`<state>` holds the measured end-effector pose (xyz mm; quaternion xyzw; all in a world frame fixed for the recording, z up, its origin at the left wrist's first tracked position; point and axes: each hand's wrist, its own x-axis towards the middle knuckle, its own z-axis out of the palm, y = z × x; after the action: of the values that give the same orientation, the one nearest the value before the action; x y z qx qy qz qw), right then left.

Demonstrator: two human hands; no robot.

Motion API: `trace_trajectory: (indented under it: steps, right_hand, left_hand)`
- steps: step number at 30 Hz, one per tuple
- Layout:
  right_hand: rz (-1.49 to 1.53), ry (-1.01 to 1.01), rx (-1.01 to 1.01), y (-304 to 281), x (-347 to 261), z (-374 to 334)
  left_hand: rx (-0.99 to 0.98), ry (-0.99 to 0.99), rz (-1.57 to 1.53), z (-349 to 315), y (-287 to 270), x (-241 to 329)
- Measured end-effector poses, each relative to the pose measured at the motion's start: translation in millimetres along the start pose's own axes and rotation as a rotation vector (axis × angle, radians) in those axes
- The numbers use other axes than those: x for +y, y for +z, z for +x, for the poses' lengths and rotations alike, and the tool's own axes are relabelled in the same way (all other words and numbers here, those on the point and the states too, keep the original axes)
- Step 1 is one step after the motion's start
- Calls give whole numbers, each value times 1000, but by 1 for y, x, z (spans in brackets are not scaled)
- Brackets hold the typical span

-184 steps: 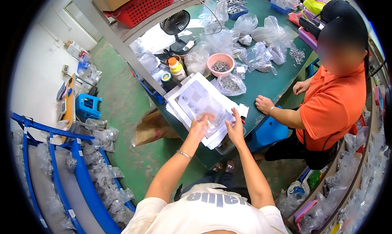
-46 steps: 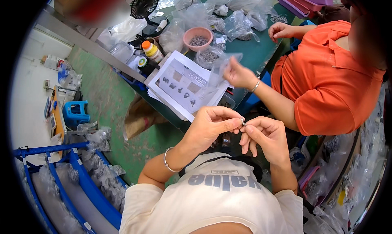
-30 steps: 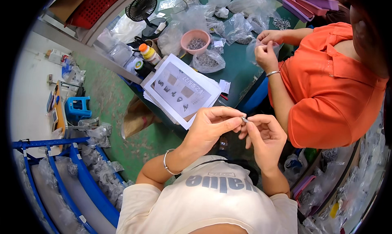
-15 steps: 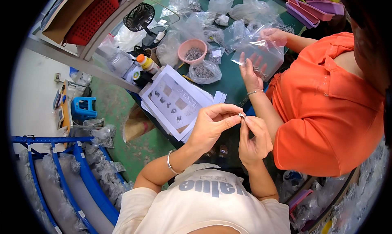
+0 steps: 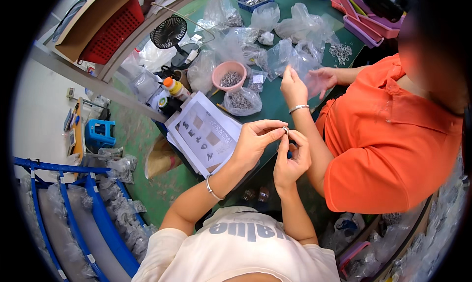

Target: The person retrieves a bag of small metal hooks from a shelf and pours them onto a green table. They then pick up the hooks one by one, inspect them, and place them into a pile on the table. The person continues this repetitive sorting process for the duration of the clip.

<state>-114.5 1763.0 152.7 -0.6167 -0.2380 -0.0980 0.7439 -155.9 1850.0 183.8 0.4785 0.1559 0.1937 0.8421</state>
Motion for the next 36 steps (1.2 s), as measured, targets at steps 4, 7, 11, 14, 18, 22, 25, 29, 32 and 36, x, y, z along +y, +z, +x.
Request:
trace_trajectory:
  steps: [4,7,11,14,18,22,25,29,32,36]
  right_hand:
    - [140,213,2,11,9,6]
    - [316,440,4,16,8,15]
    - [589,710,15,20,28,22]
    - [695,821,22,22,48,22]
    - [702,882,50,25,64,23]
    - [681,911,70,29,75,20]
    - [665,940,84,32,81,19]
    - [674,943,90,37,84,15]
    - [680,958,101,40,86,15]
    - [680,968,104,44,91,14]
  left_hand:
    - [49,-12,89,18,-8,-2]
    - [59,-30,144,26,-13,-2]
    - [51,-102,47,43,-27,-16]
    - [44,-160,-25,54,-35,-25]
    - [21,-188,-94,64,-48,-39]
    - [36,-191,-101,69,-56,-48]
    - [46,-202,-111,71,-61,-52]
    - [56,-216,-113,71,-66,-52]
    - [86,-229,-101,72,-68,-52]
    - [100,-234,-88,73,-71,-52]
